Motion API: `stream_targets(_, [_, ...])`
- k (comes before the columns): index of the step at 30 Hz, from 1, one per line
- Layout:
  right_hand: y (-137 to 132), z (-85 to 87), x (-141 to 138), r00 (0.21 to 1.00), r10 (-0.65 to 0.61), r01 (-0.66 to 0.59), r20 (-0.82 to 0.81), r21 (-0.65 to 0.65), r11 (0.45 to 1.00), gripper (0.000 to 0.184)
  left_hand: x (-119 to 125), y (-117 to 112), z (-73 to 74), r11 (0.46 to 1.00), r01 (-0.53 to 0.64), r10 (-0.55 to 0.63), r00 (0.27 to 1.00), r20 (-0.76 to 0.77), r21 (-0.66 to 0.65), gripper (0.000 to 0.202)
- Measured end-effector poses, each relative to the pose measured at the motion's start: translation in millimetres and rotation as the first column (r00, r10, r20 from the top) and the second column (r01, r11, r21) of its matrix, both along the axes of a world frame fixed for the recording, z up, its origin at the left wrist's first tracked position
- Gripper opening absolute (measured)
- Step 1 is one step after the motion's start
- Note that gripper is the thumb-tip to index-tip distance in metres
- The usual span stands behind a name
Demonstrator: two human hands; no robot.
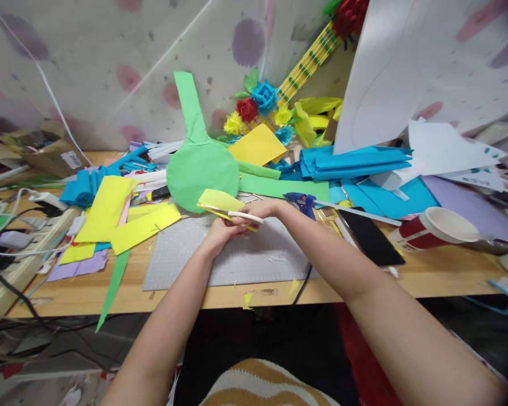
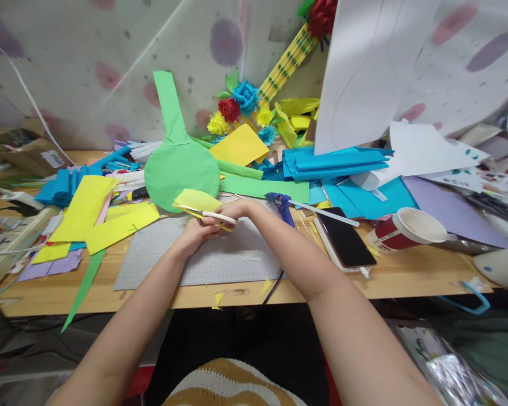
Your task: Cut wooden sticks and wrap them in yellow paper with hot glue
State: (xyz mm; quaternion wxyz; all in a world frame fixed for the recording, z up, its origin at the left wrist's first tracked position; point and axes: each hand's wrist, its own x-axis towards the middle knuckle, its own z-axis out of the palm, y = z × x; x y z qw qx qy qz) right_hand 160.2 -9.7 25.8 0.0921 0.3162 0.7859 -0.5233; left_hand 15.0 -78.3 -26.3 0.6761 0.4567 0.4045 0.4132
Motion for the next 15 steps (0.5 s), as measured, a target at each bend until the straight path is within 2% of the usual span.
stream_targets(7, [9.6, -7.6, -5.3, 0.999, -0.024, 0.026, -0.038, 0.048, 0.999, 0.061, -0.5, 0.8, 0.7, 1.0, -0.002, 0.002, 1.0, 0.028, -0.001, 0.042])
stream_targets(15, [7.3, -9.7, -7.2, 0.997, -0.079, 0.08, -0.012, 0.117, 0.99, 0.066, 0.4, 1.1, 2.1, 0.999, -0.026, 0.026, 1.0, 0.006, -0.03, 0.041])
